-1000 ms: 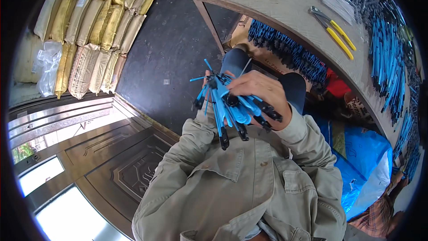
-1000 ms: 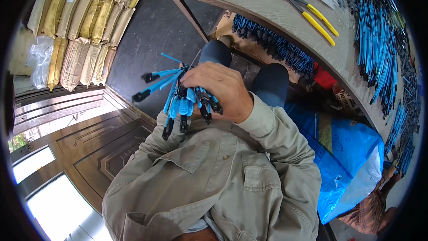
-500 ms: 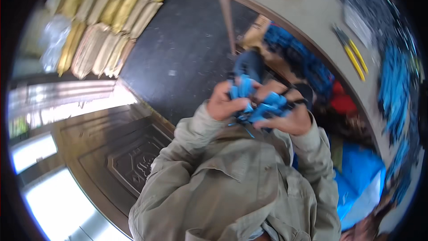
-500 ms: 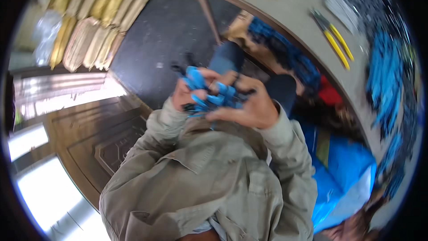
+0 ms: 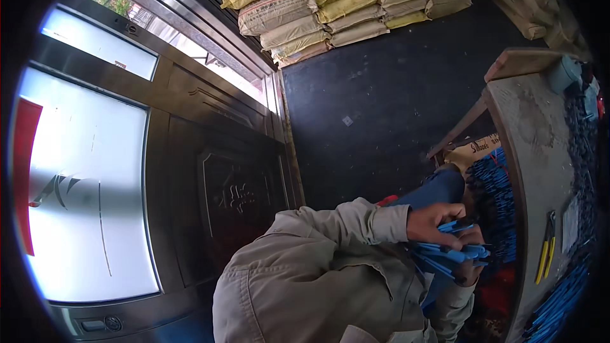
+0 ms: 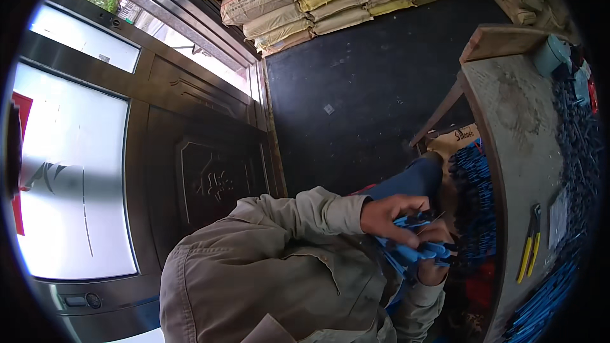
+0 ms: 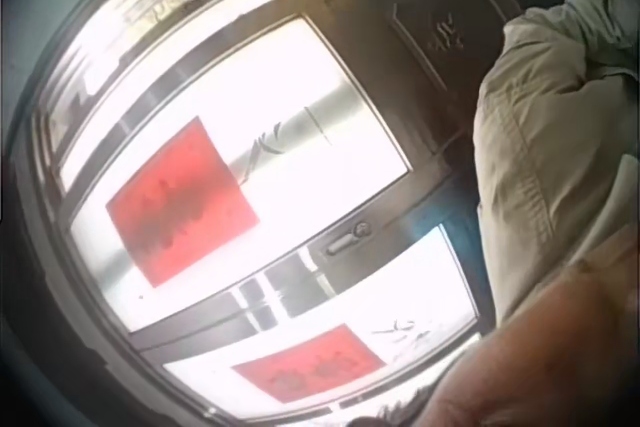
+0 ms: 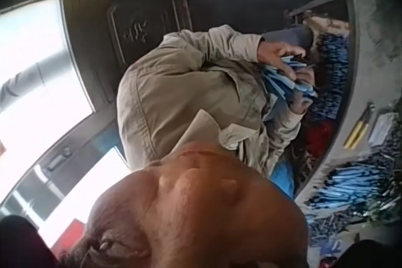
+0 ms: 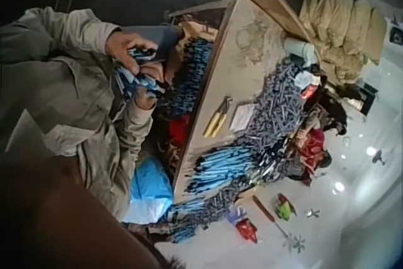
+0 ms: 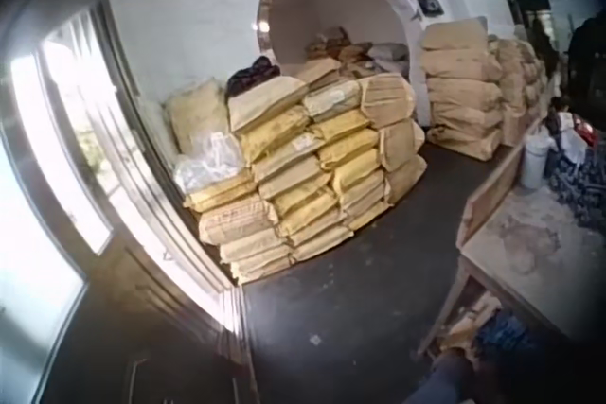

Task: The person assembles a cleaning brush by inserting blue bristle components into a circular plastic hub using pliers.

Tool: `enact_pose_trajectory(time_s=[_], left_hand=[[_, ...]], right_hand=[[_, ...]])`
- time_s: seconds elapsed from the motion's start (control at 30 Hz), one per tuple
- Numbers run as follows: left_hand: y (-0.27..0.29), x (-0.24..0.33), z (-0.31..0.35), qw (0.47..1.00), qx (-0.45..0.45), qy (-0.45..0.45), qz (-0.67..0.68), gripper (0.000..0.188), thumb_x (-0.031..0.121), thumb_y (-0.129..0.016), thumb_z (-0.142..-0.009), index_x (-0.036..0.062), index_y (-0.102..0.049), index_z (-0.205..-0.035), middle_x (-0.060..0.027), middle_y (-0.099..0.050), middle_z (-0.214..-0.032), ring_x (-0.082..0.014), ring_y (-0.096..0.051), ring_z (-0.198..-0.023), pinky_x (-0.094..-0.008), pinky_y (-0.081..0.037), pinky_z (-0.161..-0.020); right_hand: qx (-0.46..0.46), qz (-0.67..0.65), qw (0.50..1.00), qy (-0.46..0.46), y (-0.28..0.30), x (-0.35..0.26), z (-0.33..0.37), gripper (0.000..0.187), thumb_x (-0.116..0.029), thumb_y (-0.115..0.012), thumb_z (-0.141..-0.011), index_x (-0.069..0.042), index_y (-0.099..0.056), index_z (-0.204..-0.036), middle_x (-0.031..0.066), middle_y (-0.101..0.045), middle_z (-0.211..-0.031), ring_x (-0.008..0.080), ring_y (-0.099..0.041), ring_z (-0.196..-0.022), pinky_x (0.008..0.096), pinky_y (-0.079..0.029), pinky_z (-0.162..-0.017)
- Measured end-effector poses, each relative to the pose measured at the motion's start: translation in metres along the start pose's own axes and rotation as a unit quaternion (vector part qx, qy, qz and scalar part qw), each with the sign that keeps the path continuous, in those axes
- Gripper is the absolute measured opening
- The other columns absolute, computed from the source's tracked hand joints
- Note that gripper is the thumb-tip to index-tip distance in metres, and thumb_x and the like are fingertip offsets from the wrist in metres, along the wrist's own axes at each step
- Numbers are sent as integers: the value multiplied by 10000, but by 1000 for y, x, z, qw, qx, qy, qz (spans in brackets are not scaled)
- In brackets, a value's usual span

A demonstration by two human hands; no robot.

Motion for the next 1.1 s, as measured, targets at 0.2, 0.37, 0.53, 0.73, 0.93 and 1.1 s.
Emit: enact_pose_trajectory(time_s=[0.2,0.37,0.53,0.73,0.93,1.1], left_hand=[[-8,9,3,998,63,-11,16,305,148,-727,-765,44,-494,-931,19,-490,-795,-49,-464,-792,-233,-385,-671],[-2,8,7,989,137,10,58,261,125,-733,-752,51,-564,-936,26,-536,-827,-53,-496,-800,-226,-408,-699],[10,10,5,989,96,82,73,264,102,-702,-748,4,-619,-979,-106,-622,-970,-196,-575,-960,-341,-457,-821],[16,7,6,993,37,45,103,198,132,-654,-779,-37,-636,-881,-97,-588,-841,-187,-561,-827,-326,-453,-818],[2,1,2,997,-22,63,-23,261,212,-661,-779,-38,-647,-849,-107,-581,-778,-188,-528,-730,-345,-448,-781],[-10,7,4,999,-25,21,-39,341,306,-678,-781,-29,-645,-833,-118,-575,-784,-192,-542,-708,-324,-443,-695]], right_hand=[[-5,33,999,14,-3,-4,-1,408,-409,-568,-841,-3,-535,-870,93,-516,-838,183,-501,-754,295,-389,-682],[32,-445,866,-224,25,56,41,335,-349,-495,-902,-50,-536,-1049,99,-540,-999,142,-521,-792,278,-417,-680],[19,-438,892,-114,20,71,24,628,-436,-603,-804,-90,-377,-1277,171,-440,-1203,336,-428,-1112,443,-375,-917],[-52,-350,931,-87,8,79,8,890,-567,-666,-707,-71,-303,-1351,175,-440,-1271,323,-445,-1188,432,-363,-995],[-47,-555,831,-18,12,82,32,876,-570,-688,-686,-13,-381,-1289,145,-527,-1176,259,-524,-1105,383,-392,-963],[-58,-356,929,-78,1,78,44,745,-491,-722,-700,-8,-473,-1208,87,-563,-1038,158,-549,-978,315,-426,-857]])
Point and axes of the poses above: each hand's wrist, its own z-axis away from the middle knuckle, its own y-axis out of the back of the hand, x = y × z, the point moved 4 cm from there along -z, towards the middle knuckle
